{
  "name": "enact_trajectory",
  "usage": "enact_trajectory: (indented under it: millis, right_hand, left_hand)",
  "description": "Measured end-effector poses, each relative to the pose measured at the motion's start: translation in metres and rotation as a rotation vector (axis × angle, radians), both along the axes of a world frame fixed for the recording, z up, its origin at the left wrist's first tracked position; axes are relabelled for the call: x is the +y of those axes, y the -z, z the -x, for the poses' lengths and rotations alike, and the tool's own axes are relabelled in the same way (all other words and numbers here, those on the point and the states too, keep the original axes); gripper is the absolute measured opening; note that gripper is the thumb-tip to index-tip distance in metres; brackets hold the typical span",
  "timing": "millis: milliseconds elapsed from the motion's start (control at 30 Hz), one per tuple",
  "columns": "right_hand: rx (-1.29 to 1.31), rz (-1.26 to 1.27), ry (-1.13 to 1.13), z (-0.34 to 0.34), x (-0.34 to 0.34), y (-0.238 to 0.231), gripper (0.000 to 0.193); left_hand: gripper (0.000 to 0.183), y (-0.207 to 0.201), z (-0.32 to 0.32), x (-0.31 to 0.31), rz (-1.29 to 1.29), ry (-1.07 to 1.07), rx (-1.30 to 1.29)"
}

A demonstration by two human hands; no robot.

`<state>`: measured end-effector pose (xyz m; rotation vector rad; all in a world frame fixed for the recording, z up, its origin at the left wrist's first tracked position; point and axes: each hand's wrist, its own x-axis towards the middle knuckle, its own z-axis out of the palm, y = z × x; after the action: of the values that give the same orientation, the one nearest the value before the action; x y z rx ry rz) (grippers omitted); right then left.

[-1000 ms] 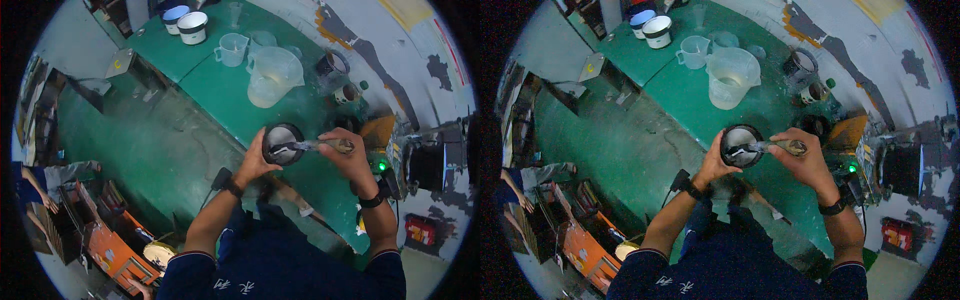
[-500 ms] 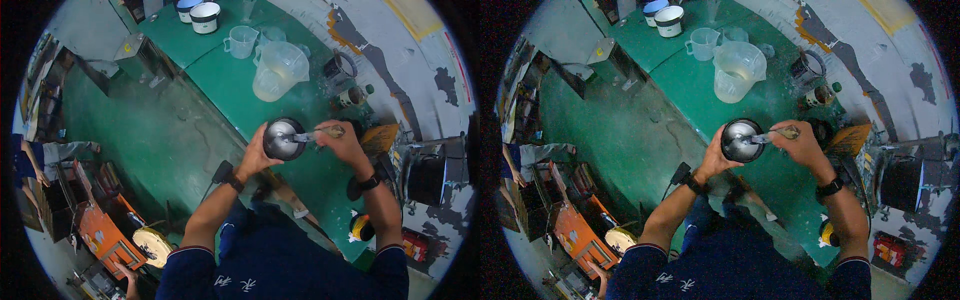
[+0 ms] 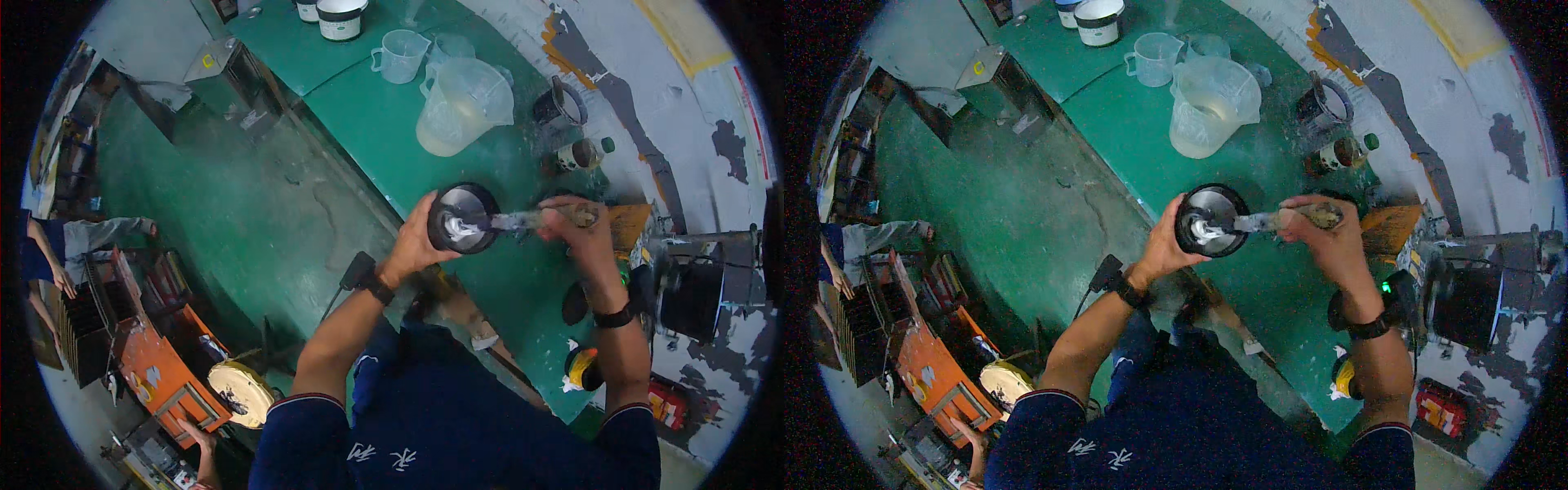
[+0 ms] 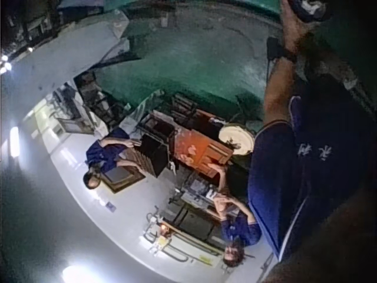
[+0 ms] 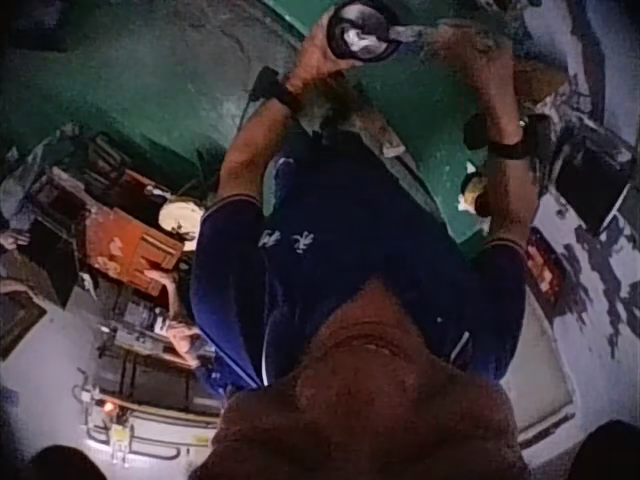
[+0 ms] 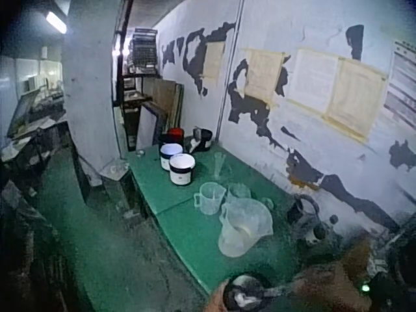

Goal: The recorder is mixing white paint or liquid with a darker substance in a small container using a stir stick.

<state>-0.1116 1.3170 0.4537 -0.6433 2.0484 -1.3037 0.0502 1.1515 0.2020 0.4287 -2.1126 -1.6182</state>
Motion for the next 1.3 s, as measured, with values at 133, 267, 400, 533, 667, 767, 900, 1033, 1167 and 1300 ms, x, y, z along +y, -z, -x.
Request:
enact_trajectory:
  millis: [133,267,400,533,667,767,900,1033,1167,1300]
  right_hand:
    - [0.423,-0.065,-0.301,0.004,-0.018,-0.019,0.022]
    - [0.704,0.061,-0.550,0.009,-0.035,-0.001,0.024]
    - [0.728,-0.073,-0.685,0.018,-0.044,0.008,0.025]
    - [0.405,-0.293,-0.382,0.027,-0.030,0.012,0.021]
    - [0.081,-0.260,-0.117,0.038,-0.008,0.027,0.022]
    - [-0.036,-0.194,-0.046,0.038,0.010,0.042,0.024]
    - [-0.174,-0.059,0.069,0.026,0.026,0.067,0.025]
    - [-0.120,-0.033,0.087,0.011,0.016,0.054,0.024]
    - [0.049,-0.049,-0.006,0.013,-0.011,0.010,0.022]
    - [0.292,-0.150,-0.250,0.009,-0.030,-0.016,0.020]
  left_hand:
    - [0.133,0.002,-0.002,0.002,0.099,-0.019,0.017]
    - [0.134,0.003,0.003,0.005,0.083,-0.017,0.059]
    - [0.131,0.001,0.001,0.006,0.045,-0.041,0.055]
    - [0.123,-0.001,0.002,0.006,0.062,-0.029,0.048]
    - [0.119,0.004,0.004,0.008,0.082,-0.042,0.084]
    - [0.119,0.003,0.004,0.007,0.077,-0.036,0.067]
    - [0.120,0.003,0.004,0.004,0.082,-0.012,0.088]
    - [0.121,0.003,0.005,-0.002,0.050,0.021,0.093]
    - [0.124,0.010,0.000,-0.005,0.073,-0.007,0.077]
    - [0.129,0.002,-0.002,0.002,0.085,-0.038,0.050]
